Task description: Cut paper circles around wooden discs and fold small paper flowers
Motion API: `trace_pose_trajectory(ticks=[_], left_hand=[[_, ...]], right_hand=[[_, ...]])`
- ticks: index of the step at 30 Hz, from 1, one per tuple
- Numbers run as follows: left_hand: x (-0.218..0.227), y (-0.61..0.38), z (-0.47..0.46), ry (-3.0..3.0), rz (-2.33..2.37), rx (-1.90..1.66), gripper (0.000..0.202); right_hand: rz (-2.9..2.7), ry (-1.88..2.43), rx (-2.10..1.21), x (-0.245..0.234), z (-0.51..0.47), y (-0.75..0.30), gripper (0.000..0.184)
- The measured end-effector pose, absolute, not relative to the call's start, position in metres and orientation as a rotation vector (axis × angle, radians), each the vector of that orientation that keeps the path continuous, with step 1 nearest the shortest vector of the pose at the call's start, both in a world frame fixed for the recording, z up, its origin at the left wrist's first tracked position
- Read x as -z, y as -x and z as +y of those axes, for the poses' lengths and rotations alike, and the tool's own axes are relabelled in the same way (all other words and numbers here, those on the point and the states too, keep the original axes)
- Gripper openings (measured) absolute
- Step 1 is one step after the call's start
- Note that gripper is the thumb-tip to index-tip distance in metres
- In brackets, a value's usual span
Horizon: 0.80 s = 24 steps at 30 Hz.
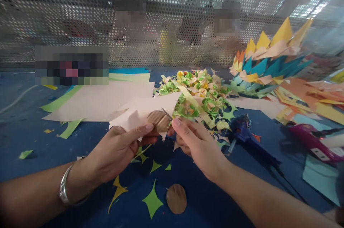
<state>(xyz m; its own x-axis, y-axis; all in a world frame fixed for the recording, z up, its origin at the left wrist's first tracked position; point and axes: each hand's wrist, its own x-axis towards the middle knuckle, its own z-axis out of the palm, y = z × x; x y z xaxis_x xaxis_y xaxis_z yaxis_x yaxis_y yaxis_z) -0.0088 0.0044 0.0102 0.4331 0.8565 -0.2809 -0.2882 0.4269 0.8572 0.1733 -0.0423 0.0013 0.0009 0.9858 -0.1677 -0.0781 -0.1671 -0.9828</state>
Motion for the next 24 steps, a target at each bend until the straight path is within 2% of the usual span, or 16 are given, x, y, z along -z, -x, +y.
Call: trace_pose_trajectory(ticks=[11, 17, 24], left_hand=[[-0.0072, 0.0082, 0.0055, -0.807, 0.794, -0.827, 0.023], [-0.0072, 0.0069, 0.0040, -0.757, 0.784, -0.844, 0.015], [-0.0081, 0.0047, 0.0031, -0.719, 0.782, -0.856, 0.016]], right_hand=[[-0.916, 1.237, -1.451, -0.0007, -0.0422, -0.1729, 0.044], [-0.890, 1.239, -1.486, -0.0032, -0.0423, -0.1717, 0.047], [-0.896, 1.220, -1.501, -0.0048, -0.0406, -0.1700, 0.050]])
